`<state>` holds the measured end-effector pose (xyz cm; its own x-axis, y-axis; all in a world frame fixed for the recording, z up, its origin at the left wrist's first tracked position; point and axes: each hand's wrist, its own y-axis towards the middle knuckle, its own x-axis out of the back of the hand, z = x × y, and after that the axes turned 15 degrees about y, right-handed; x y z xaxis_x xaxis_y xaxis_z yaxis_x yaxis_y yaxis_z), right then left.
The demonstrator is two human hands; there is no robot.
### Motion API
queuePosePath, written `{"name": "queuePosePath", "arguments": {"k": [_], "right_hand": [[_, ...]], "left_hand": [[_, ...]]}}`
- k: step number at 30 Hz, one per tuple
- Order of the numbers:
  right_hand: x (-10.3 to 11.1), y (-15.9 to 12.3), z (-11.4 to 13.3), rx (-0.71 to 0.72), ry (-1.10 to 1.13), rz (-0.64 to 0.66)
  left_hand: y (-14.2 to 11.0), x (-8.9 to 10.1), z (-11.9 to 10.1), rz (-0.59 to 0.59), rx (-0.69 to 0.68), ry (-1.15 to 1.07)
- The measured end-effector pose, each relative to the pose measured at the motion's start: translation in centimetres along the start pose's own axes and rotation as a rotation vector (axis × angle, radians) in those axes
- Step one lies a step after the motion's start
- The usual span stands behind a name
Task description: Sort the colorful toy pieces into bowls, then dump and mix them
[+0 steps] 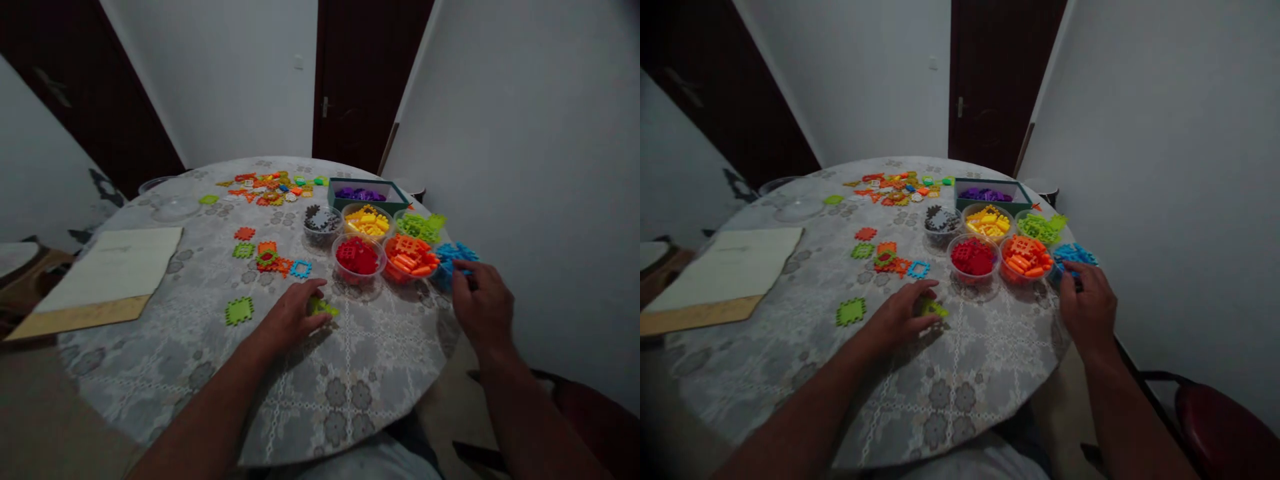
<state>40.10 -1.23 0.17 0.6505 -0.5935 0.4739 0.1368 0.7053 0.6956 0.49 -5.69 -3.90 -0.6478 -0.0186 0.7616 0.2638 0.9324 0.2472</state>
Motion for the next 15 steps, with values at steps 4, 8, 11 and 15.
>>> {"name": "queuePosePath", "arguments": {"k": [4, 8, 11, 15], "right_hand": [[-3.5, -3.5, 7.4, -0.141, 0.346, 0.342], [-7.4, -6.4, 12.6, -0.254, 0.652, 0.685], [-9.3, -7.7, 13.7, -0.328, 0.741, 0.719], [-10.0, -8.7, 12.3, -0.425, 0.721, 0.674]], "left_hand": [[0.1, 0.2, -0.4, -0.100, -0.061, -0.038], [0.0, -0.2, -0.4, -0.144, -0.194, 0.041], [-0.1, -0.1, -0.7, -0.153, -0.280, 0.128], [-0.3, 2.0, -1.4, -0.059, -0.302, 0.350]]}}
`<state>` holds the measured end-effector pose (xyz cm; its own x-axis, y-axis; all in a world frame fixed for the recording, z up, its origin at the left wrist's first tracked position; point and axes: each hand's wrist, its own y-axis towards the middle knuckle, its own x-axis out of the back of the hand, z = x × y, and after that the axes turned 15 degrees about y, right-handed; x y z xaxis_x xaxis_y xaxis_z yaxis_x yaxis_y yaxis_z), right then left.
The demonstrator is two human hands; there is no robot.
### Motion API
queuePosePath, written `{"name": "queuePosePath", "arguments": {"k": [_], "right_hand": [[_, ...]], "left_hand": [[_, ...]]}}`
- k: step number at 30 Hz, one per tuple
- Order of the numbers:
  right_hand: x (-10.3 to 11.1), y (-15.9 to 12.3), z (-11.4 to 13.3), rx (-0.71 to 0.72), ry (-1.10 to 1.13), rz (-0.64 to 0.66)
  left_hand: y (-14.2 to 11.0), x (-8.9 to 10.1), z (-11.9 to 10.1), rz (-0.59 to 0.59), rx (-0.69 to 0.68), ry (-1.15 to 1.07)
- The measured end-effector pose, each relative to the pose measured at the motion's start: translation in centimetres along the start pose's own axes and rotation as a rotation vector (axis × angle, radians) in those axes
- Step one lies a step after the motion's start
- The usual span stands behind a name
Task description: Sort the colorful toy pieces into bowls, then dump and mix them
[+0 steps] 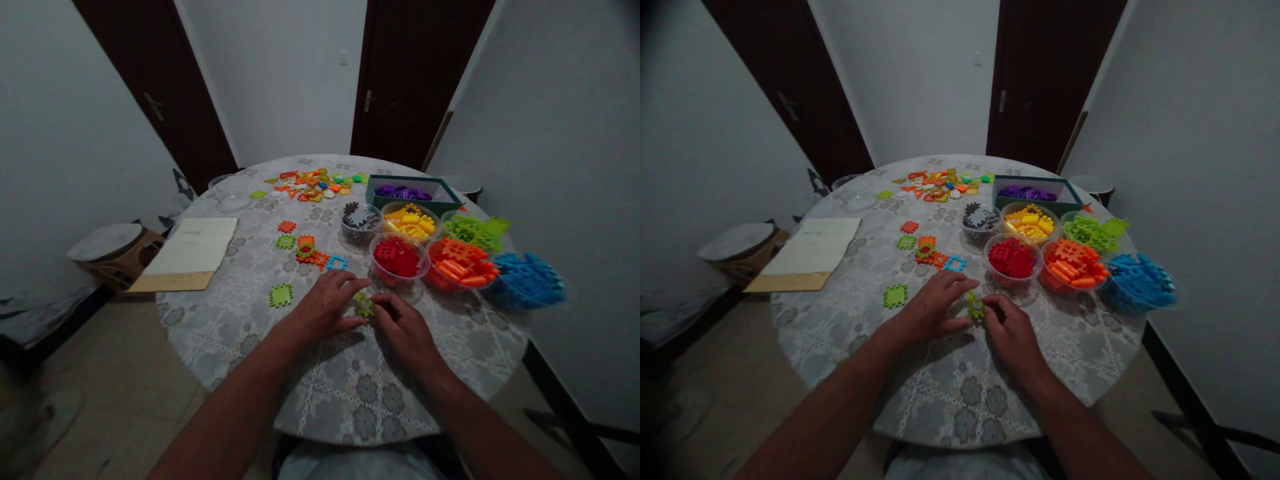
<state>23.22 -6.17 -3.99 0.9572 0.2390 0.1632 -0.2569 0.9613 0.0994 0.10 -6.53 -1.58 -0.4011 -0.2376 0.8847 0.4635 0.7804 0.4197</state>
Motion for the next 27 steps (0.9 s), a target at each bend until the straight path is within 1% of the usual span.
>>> {"name": "queuePosePath", "arguments": {"k": [1, 3, 5, 7, 9, 10, 13, 15, 16, 19, 21, 24, 26, 27], "right_hand": [[0.3, 0.0, -0.4, -0.015, -0.006, -0.007], [0.8, 0.0, -1.1, -0.025, -0.035, 0.001], [0.8, -0.1, -1.3, -0.003, -0.074, 0.012], [0.5, -0.2, -1.2, 0.039, -0.106, 0.023], [0.1, -0.3, -1.0, 0.089, -0.114, 0.039], [-0.1, -0.3, -0.8, 0.112, -0.112, 0.045], [-0.5, -0.1, -0.7, 0.164, -0.097, 0.059], [-0.5, 0.1, -0.7, 0.184, -0.082, 0.042], [-0.5, 0.1, -0.7, 0.190, -0.074, 0.027], [-0.6, 0.0, -0.6, 0.209, -0.030, -0.022], [-0.6, -0.1, -0.2, 0.220, 0.012, -0.038], [0.1, -0.2, 1.3, 0.264, 0.053, -0.069], [1.8, 0.1, 2.9, 0.340, 0.027, -0.094], [3.0, 0.5, 3.9, 0.381, -0.009, -0.113]], "left_hand": [[-0.2, 0.9, 0.2, 0.033, 0.045, 0.071], [-1.1, 2.7, 1.0, 0.095, 0.184, 0.191], [-2.7, 4.4, 2.1, 0.178, 0.328, 0.254], [-4.7, 5.6, 3.6, 0.281, 0.451, 0.278], [-6.6, 6.1, 5.2, 0.383, 0.540, 0.276], [-7.3, 6.2, 6.0, 0.408, 0.563, 0.270], [-8.3, 6.1, 7.6, 0.430, 0.601, 0.234], [-8.1, 6.0, 7.6, 0.384, 0.626, 0.185], [-7.8, 6.0, 7.4, 0.339, 0.651, 0.141], [-5.9, 6.5, 5.7, 0.189, 0.756, -0.105], [-4.1, 6.8, 4.5, 0.128, 0.817, -0.358], [-1.0, 6.6, 3.0, 0.032, 0.856, -0.847], [1.2, 5.8, 2.3, -0.050, 0.831, -1.137], [2.1, 5.3, 2.1, -0.093, 0.813, -1.241]]}}
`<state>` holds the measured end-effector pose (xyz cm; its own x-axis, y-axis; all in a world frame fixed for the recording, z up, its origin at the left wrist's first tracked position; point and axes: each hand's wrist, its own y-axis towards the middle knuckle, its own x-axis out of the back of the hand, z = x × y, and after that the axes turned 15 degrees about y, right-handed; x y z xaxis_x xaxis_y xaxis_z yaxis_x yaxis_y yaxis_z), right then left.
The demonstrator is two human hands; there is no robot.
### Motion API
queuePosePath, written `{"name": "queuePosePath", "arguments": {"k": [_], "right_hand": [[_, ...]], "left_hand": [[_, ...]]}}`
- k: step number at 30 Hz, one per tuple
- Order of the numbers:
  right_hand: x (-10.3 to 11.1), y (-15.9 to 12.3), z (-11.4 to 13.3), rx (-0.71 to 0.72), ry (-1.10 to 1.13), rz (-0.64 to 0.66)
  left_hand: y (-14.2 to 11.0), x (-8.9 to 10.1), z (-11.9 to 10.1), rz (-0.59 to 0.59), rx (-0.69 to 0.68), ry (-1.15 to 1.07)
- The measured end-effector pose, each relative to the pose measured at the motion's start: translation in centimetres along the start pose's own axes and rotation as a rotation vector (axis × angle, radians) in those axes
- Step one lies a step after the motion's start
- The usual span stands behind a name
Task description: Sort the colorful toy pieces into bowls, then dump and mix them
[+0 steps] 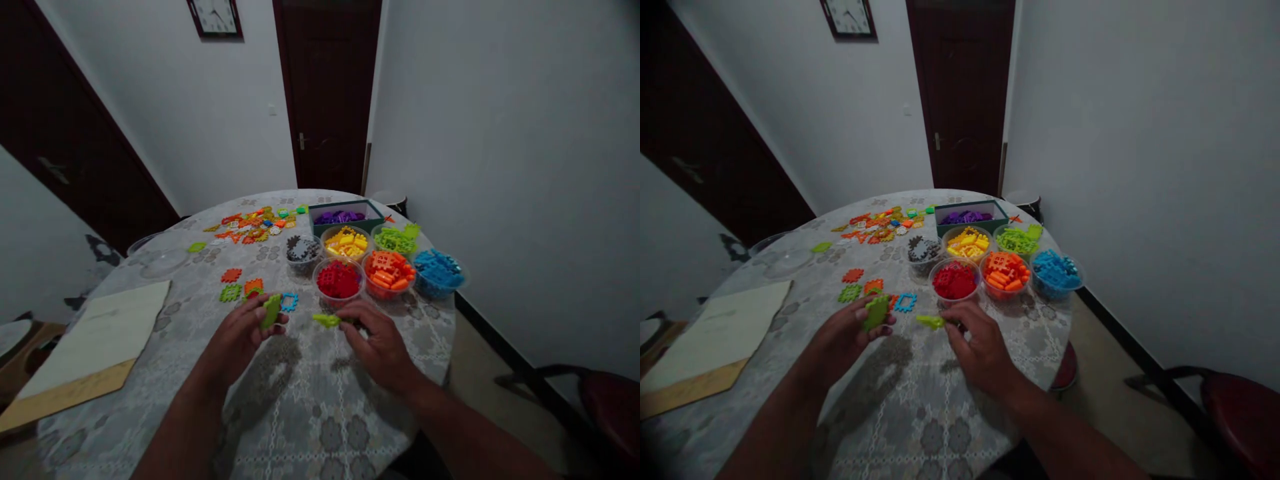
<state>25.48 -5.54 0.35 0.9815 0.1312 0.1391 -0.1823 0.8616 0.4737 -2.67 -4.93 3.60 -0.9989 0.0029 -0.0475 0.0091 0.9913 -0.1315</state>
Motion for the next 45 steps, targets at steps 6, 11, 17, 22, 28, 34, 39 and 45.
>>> {"name": "queuePosePath", "arguments": {"k": [6, 11, 17, 22, 28, 34, 39, 45], "right_hand": [[11.7, 8.8, 1.5, 0.045, -0.414, -0.378], [19.4, 15.6, -1.5, -0.112, -0.870, -0.366], [19.7, 18.0, -4.9, -0.353, -1.158, -0.199], [19.3, 18.3, -5.6, -0.401, -1.105, -0.159], [20.3, 18.8, -6.0, -0.496, -1.033, -0.147], [20.1, 18.6, -6.3, -0.491, -1.086, -0.114], [20.1, 18.2, -4.9, -0.419, -1.116, -0.152], [16.3, 16.2, -1.4, -0.137, -0.914, -0.214]], "left_hand": [[3.2, -3.2, 1.7, -0.059, 0.112, -0.344], [4.0, -3.4, 4.6, -0.124, 0.161, -0.306], [4.1, -3.0, 5.7, -0.102, 0.120, -0.227], [4.0, -2.9, 5.8, -0.079, 0.147, -0.269], [3.7, -3.1, 5.6, -0.020, 0.131, -0.223], [3.7, -3.1, 5.6, -0.016, 0.103, -0.190], [3.6, -3.3, 5.7, 0.002, 0.084, -0.216], [3.3, -4.0, 5.8, 0.044, 0.063, -0.217]]}}
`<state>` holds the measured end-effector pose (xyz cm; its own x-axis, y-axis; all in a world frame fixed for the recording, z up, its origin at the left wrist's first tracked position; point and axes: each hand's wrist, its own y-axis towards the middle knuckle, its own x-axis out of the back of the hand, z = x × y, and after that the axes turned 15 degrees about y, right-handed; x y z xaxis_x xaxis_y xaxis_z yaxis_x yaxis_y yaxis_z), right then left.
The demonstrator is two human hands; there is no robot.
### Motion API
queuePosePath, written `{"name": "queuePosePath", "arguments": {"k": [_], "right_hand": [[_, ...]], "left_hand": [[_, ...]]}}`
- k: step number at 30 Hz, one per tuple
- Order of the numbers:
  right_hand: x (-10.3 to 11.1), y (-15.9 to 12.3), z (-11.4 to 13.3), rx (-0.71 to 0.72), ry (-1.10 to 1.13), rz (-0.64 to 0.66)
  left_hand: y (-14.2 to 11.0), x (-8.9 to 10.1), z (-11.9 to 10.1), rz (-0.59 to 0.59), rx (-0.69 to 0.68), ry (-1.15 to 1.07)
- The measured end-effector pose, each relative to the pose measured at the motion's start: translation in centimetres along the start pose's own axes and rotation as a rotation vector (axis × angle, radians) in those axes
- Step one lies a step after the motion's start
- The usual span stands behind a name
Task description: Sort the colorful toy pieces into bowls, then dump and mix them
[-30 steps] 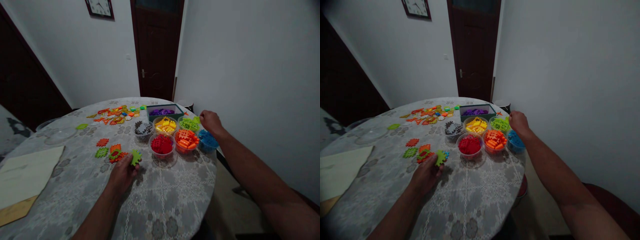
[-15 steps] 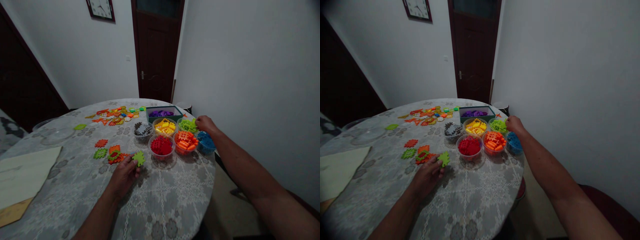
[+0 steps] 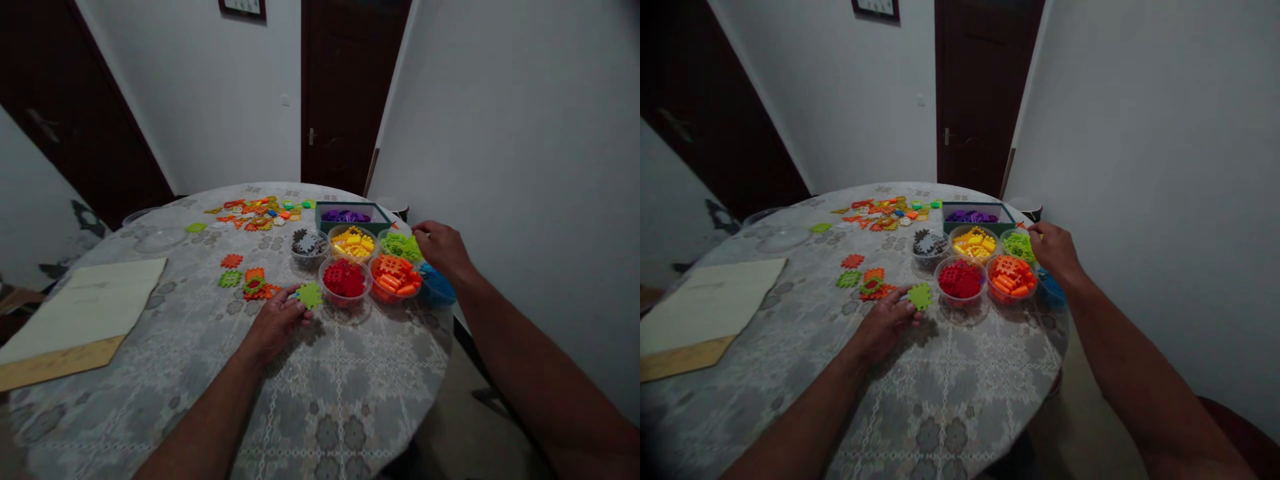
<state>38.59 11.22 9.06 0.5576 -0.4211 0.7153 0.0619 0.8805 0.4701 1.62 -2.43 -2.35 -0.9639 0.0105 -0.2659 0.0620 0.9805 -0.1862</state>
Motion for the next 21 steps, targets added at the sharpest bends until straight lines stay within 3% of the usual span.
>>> {"name": "queuePosePath", "arguments": {"k": [3, 7, 9, 12, 16, 21], "right_hand": [[-1.0, -4.0, 4.4, 0.151, 0.260, 0.106], [-3.8, -10.5, 10.1, 0.275, 0.506, 0.411], [-5.5, -13.0, 11.9, 0.290, 0.579, 0.523], [-6.8, -14.7, 13.0, 0.292, 0.655, 0.550], [-5.5, -12.3, 11.5, 0.241, 0.672, 0.494], [-2.8, -2.3, 5.4, 0.062, 0.486, 0.167]], "left_hand": [[-0.1, -0.1, 0.1, 0.031, -0.003, 0.020], [-0.3, -0.1, 0.4, 0.084, -0.003, 0.114], [-0.3, -0.1, 0.7, 0.138, -0.027, 0.177], [-0.3, 0.1, 1.0, 0.201, -0.069, 0.249], [-0.2, 0.0, 0.8, 0.114, -0.066, 0.282], [0.2, 0.4, 0.2, -0.088, -0.121, 0.226]]}}
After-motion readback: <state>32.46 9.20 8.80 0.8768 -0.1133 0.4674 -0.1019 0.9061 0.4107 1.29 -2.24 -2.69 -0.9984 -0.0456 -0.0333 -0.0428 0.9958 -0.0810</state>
